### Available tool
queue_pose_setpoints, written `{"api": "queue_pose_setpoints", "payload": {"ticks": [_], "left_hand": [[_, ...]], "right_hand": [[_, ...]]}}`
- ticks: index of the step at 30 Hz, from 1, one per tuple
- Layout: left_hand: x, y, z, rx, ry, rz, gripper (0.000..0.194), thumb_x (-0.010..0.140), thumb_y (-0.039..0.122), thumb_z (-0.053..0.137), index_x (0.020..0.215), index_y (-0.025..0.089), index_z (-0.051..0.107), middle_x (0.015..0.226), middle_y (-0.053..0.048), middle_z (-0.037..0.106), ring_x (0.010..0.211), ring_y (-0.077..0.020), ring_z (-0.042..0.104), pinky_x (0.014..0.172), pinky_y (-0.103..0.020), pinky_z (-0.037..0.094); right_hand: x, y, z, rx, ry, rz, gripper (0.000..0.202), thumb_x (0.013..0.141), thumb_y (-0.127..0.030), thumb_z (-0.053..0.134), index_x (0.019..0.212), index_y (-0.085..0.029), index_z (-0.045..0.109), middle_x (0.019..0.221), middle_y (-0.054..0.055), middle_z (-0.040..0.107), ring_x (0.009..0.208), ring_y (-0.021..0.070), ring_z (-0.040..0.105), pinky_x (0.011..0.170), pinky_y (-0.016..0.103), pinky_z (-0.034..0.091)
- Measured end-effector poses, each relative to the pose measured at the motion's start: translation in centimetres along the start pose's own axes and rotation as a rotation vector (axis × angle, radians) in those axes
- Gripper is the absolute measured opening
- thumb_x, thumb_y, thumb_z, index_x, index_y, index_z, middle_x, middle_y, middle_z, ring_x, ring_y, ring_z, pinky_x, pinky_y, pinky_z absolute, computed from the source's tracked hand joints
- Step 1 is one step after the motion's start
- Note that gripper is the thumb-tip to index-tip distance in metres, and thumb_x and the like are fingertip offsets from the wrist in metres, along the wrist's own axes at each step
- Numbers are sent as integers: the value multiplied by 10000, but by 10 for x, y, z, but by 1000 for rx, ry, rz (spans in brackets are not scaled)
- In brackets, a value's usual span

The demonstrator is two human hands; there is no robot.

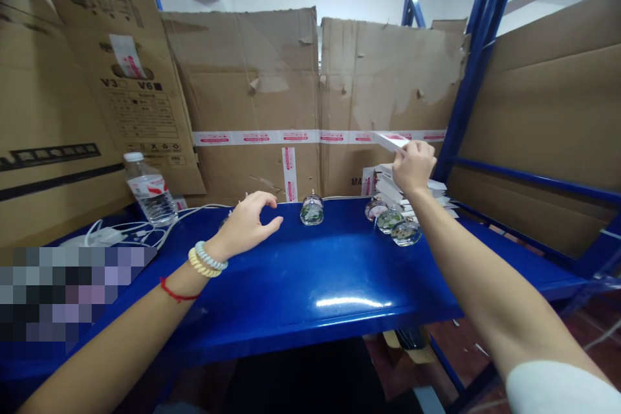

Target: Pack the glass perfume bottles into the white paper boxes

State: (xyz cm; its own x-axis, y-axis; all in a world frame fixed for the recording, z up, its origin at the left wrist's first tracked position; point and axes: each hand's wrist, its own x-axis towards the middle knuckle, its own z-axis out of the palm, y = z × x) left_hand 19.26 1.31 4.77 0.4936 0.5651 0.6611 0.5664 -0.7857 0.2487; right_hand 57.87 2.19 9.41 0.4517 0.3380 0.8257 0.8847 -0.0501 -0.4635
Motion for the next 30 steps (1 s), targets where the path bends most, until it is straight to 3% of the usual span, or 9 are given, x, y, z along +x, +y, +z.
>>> {"api": "queue_pose_setpoints", "payload": {"ticks": [4, 9, 13, 17, 19, 22, 26, 28, 30], "left_hand": [[15, 3, 4, -208, 90, -136, 269, 745, 373, 661, 909, 181, 571, 1004, -92, 642, 955, -231, 588, 917, -408, 461], [24, 0, 31, -1098, -25, -593, 536, 743, 651, 589, 910, 142, 598, 887, -115, 681, 820, -210, 641, 744, -348, 501], [14, -1, 51, -1446, 54, -606, 429, 704, 511, 697, 906, 143, 610, 775, -67, 691, 728, -175, 649, 706, -312, 508], [5, -9, 51, -1479, 135, -618, 305, 686, 331, 719, 898, 147, 600, 765, -43, 705, 696, -164, 654, 715, -323, 524], [2, -16, 49, -1439, 91, -620, 320, 693, 324, 722, 929, 138, 612, 811, -63, 720, 720, -180, 666, 721, -343, 533], [0, -23, 47, -1356, -46, -610, 367, 676, 323, 755, 965, 129, 636, 863, -94, 730, 729, -200, 672, 708, -361, 539], [-2, -25, 51, -1240, -183, -576, 447, 629, 301, 803, 1011, 127, 652, 959, -116, 727, 774, -217, 677, 701, -357, 538], [-3, -24, 53, -1183, -215, -550, 481, 638, 315, 798, 1056, 126, 651, 1024, -127, 718, 825, -230, 679, 709, -355, 537], [-4, -23, 54, -1125, -211, -518, 491, 657, 335, 785, 1080, 126, 647, 1044, -132, 714, 858, -240, 679, 715, -352, 535]], "right_hand": [[-34, -51, -2, 191, 180, -307, 87, 848, -227, 535, 793, -191, 479, 1075, 139, 593, 1082, 252, 489, 952, 447, 371], [-118, -104, 11, 332, 197, -679, 131, 884, -239, 516, 766, -229, 460, 1031, 78, 606, 1039, 227, 538, 900, 428, 405], [-166, -113, 29, 372, 66, -901, 168, 865, -213, 568, 712, -221, 500, 987, 57, 654, 963, 202, 573, 830, 377, 395], [-179, -109, 31, 438, -119, -981, 104, 840, -297, 623, 771, -227, 589, 1001, 55, 668, 997, 225, 576, 844, 387, 364], [-178, -106, 29, 510, -136, -881, 148, 821, -361, 625, 783, -221, 591, 992, 72, 664, 1004, 250, 574, 877, 417, 372], [-169, -101, 31, 614, -226, -461, 219, 815, -433, 590, 825, -216, 564, 920, 82, 650, 899, 232, 587, 845, 419, 432], [-155, -93, 35, 907, -747, 52, 451, 753, -571, 629, 1007, -202, 582, 872, 55, 662, 702, 162, 576, 587, 293, 436], [-150, -90, 34, 995, -970, 138, 492, 702, -576, 689, 981, -176, 624, 843, 53, 678, 645, 134, 553, 518, 251, 377], [-146, -90, 30, 1016, -1059, 176, 484, 663, -544, 746, 937, -155, 657, 820, 54, 689, 612, 113, 536, 497, 234, 346]]}}
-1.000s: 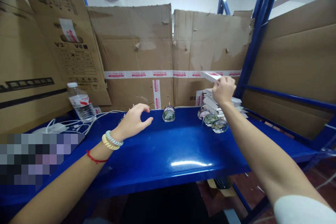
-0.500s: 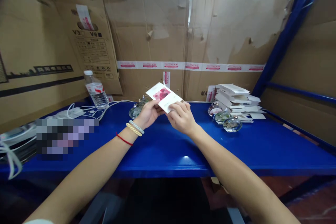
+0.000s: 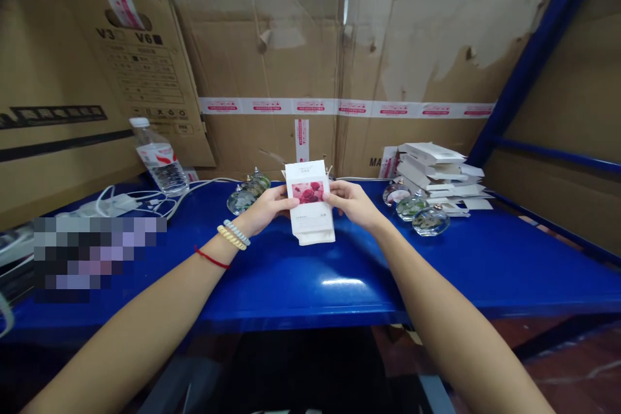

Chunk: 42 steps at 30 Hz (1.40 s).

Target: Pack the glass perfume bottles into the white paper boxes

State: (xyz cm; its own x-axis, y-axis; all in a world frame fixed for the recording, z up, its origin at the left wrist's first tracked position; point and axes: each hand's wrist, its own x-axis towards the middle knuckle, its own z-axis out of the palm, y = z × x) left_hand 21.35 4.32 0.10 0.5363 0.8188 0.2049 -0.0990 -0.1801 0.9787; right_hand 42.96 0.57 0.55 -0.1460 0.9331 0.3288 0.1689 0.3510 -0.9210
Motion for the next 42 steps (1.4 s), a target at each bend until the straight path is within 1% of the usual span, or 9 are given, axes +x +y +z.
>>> {"api": "queue_pose_setpoints", "payload": {"ticks": [5, 8, 11, 16, 19, 25, 30, 37, 42], "left_hand": [[1, -1, 0, 66, -12, 67, 517, 675, 356, 786, 1113, 136, 619, 1007, -127, 721, 893, -251, 682, 779, -386, 539], [1, -1, 1, 111, 21, 156, 511, 645, 327, 812, 1079, 138, 620, 985, -116, 725, 893, -244, 685, 834, -404, 536], [-2, 0, 2, 299, 128, 381, 407, 624, 295, 828, 960, 152, 648, 960, -93, 725, 919, -227, 677, 889, -394, 521], [-8, 4, 5, 676, 265, 952, 192, 711, 232, 743, 877, 180, 662, 1035, -99, 703, 1004, -211, 658, 906, -391, 516], [-10, 5, 7, 745, 278, 1032, 196, 734, 222, 718, 917, 189, 658, 1065, -104, 701, 1046, -219, 653, 926, -408, 517], [-13, 6, 16, 360, 194, 632, 473, 719, 330, 748, 1122, 148, 578, 1070, -128, 716, 963, -232, 694, 848, -371, 566], [-13, 13, 22, -9, 180, 336, 587, 701, 359, 756, 1183, 131, 512, 1057, -134, 720, 964, -250, 694, 801, -350, 576], [-5, 5, 21, -33, 127, -80, 478, 768, 418, 677, 1153, 156, 569, 1039, -128, 715, 834, -253, 703, 629, -328, 564], [-7, 4, 24, 6, 64, -175, 553, 775, 409, 682, 1247, 168, 523, 1117, -151, 687, 840, -256, 693, 595, -332, 557]], "right_hand": [[-4, -8, -3, 50, -38, 5, 432, 659, -472, 786, 935, -157, 680, 859, 59, 712, 657, 121, 586, 530, 234, 408], [-5, -7, -5, 60, -64, -55, 407, 638, -428, 814, 926, -170, 687, 932, 60, 725, 784, 159, 643, 686, 296, 513], [-6, -6, -7, 10, -57, -148, 425, 580, -374, 856, 924, -184, 694, 983, 52, 726, 885, 186, 660, 836, 353, 528], [-10, -12, -9, -39, 15, -375, 396, 601, -397, 843, 912, -197, 702, 1059, 75, 711, 1056, 213, 641, 923, 348, 498], [-11, -13, -10, -38, 39, -458, 360, 631, -408, 826, 901, -206, 699, 1073, 75, 703, 1106, 216, 623, 958, 357, 484], [-10, -11, -6, 37, -31, -274, 469, 635, -403, 832, 1014, -181, 668, 1007, 64, 725, 881, 188, 673, 803, 341, 549], [-8, -12, 2, 155, -65, -158, 451, 658, -410, 816, 994, -162, 644, 1011, 75, 723, 880, 176, 683, 832, 352, 557], [-5, -5, -3, 22, -52, 34, 493, 696, -465, 763, 1032, -135, 618, 818, 54, 696, 676, 126, 623, 576, 241, 479], [-3, -4, -4, -53, -54, 93, 519, 735, -417, 733, 1138, -128, 582, 754, 32, 675, 585, 97, 565, 489, 210, 398]]}}
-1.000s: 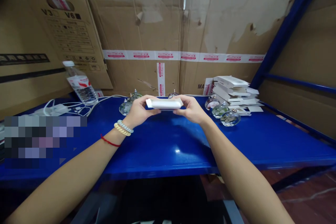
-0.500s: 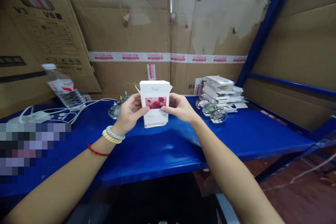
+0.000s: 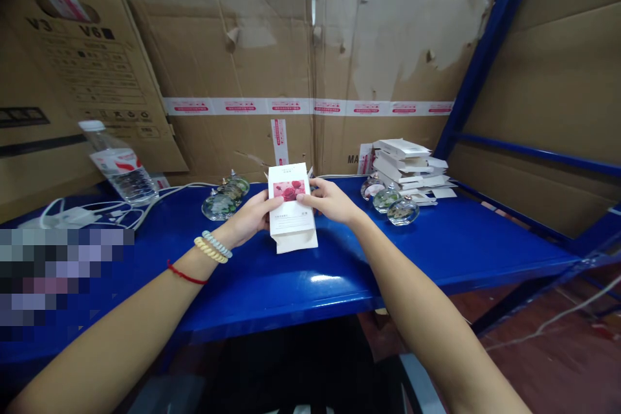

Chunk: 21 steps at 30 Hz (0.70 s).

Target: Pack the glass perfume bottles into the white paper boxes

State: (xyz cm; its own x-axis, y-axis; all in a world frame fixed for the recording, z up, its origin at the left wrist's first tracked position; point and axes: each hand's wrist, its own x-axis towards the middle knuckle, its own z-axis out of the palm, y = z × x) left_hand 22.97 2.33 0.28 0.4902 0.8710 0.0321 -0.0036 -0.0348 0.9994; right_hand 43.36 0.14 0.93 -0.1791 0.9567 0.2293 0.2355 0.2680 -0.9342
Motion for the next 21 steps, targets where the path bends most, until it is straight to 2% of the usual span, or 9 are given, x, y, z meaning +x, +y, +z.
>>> {"api": "queue_pose_setpoints", "payload": {"ticks": [3, 6, 11, 15, 21], "left_hand": [[-2, 0, 0, 58, -69, 44, 664, 717, 367, 757, 1296, 185, 486, 1142, -146, 677, 871, -259, 685, 613, -332, 557], [-1, -2, -2, 38, -114, 70, 677, 689, 351, 788, 1282, 189, 504, 1174, -142, 668, 921, -260, 678, 674, -342, 560], [2, -4, -3, -60, -154, 58, 637, 655, 336, 808, 1221, 170, 565, 1198, -143, 666, 980, -269, 670, 794, -380, 548], [0, -2, -2, -57, -116, 53, 621, 660, 344, 795, 1215, 170, 578, 1170, -134, 679, 960, -265, 673, 792, -380, 545], [-1, 1, -3, -89, -72, 39, 479, 700, 369, 739, 1121, 163, 641, 989, -106, 726, 872, -252, 685, 772, -377, 544]], "right_hand": [[-1, -2, 1, 11, -7, -10, 528, 729, -407, 739, 1138, -123, 563, 709, 14, 654, 564, 92, 550, 484, 209, 394], [-1, -2, 2, 27, -11, -18, 563, 709, -415, 757, 1140, -126, 540, 669, -7, 630, 542, 88, 539, 473, 206, 390], [1, 2, 3, 13, 9, -51, 625, 674, -469, 785, 1138, -148, 516, 795, 45, 683, 645, 137, 623, 511, 233, 461], [0, 3, 3, 16, 14, -68, 631, 700, -494, 761, 1159, -141, 512, 804, 49, 688, 644, 137, 627, 512, 232, 463], [-1, 1, 3, 94, -30, -85, 664, 702, -512, 756, 1198, -135, 529, 762, 29, 681, 595, 112, 584, 495, 216, 415]]}}
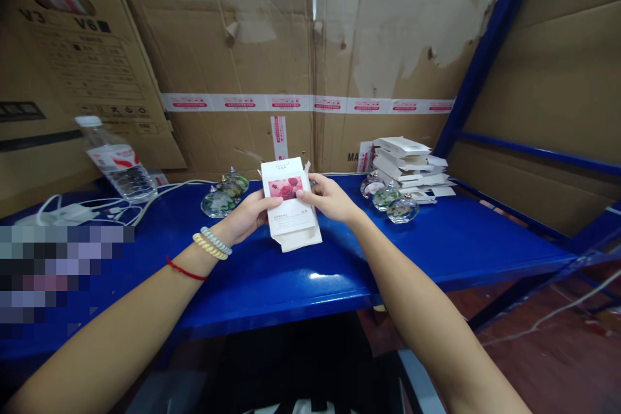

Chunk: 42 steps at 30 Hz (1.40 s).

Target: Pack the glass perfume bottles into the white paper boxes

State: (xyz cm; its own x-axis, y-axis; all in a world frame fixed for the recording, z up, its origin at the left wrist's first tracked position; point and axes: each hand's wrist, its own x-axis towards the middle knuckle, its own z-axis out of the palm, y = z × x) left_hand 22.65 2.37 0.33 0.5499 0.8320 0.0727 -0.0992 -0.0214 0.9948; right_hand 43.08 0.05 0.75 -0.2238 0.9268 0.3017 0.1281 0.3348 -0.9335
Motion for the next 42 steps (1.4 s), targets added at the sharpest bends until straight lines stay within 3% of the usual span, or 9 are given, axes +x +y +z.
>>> {"api": "queue_pose_setpoints", "payload": {"ticks": [10, 26, 30, 35, 39, 42], "left_hand": [[0, 1, -3, 42, -51, 14, 525, 663, 403, 798, 1101, 149, 657, 1006, -128, 724, 836, -252, 685, 738, -383, 539], [0, 1, -3, 58, -55, 56, 546, 629, 402, 824, 1079, 139, 663, 1047, -135, 720, 870, -255, 685, 744, -376, 544], [0, 4, -5, 3, 27, 104, 492, 644, 395, 805, 1039, 129, 681, 992, -124, 736, 853, -254, 694, 759, -370, 550], [2, 6, -8, -112, 235, 262, 517, 644, 429, 801, 1047, 134, 664, 1008, -109, 740, 852, -235, 701, 760, -342, 562], [5, 8, -11, -179, 403, 371, 538, 609, 413, 833, 1026, 126, 648, 1062, -116, 731, 935, -232, 698, 836, -334, 561], [5, 10, -11, -164, 456, 386, 566, 585, 426, 844, 1019, 124, 643, 1063, -124, 729, 947, -251, 698, 843, -357, 561]], "right_hand": [[1, 2, -3, 20, -22, -19, 643, 729, -513, 735, 1216, -135, 553, 793, 45, 696, 687, 152, 644, 617, 274, 510], [0, 1, -1, 42, -29, -21, 637, 699, -521, 751, 1182, -147, 570, 825, 54, 698, 693, 150, 631, 599, 263, 481], [-1, 0, 1, -43, 12, -54, 641, 742, -643, 643, 1169, -169, 588, 725, 7, 635, 599, 109, 542, 530, 235, 411], [-3, -4, 2, -132, 109, -103, 694, 790, -710, 519, 1183, -141, 578, 659, -12, 567, 562, 108, 503, 533, 251, 413], [-6, -5, 0, -299, 154, -189, 611, 864, -661, 440, 1111, -133, 626, 650, -3, 561, 582, 114, 513, 597, 260, 422], [-8, -6, 0, -516, 139, -234, 529, 907, -585, 421, 1081, -138, 644, 650, 1, 571, 614, 118, 522, 628, 250, 397]]}}
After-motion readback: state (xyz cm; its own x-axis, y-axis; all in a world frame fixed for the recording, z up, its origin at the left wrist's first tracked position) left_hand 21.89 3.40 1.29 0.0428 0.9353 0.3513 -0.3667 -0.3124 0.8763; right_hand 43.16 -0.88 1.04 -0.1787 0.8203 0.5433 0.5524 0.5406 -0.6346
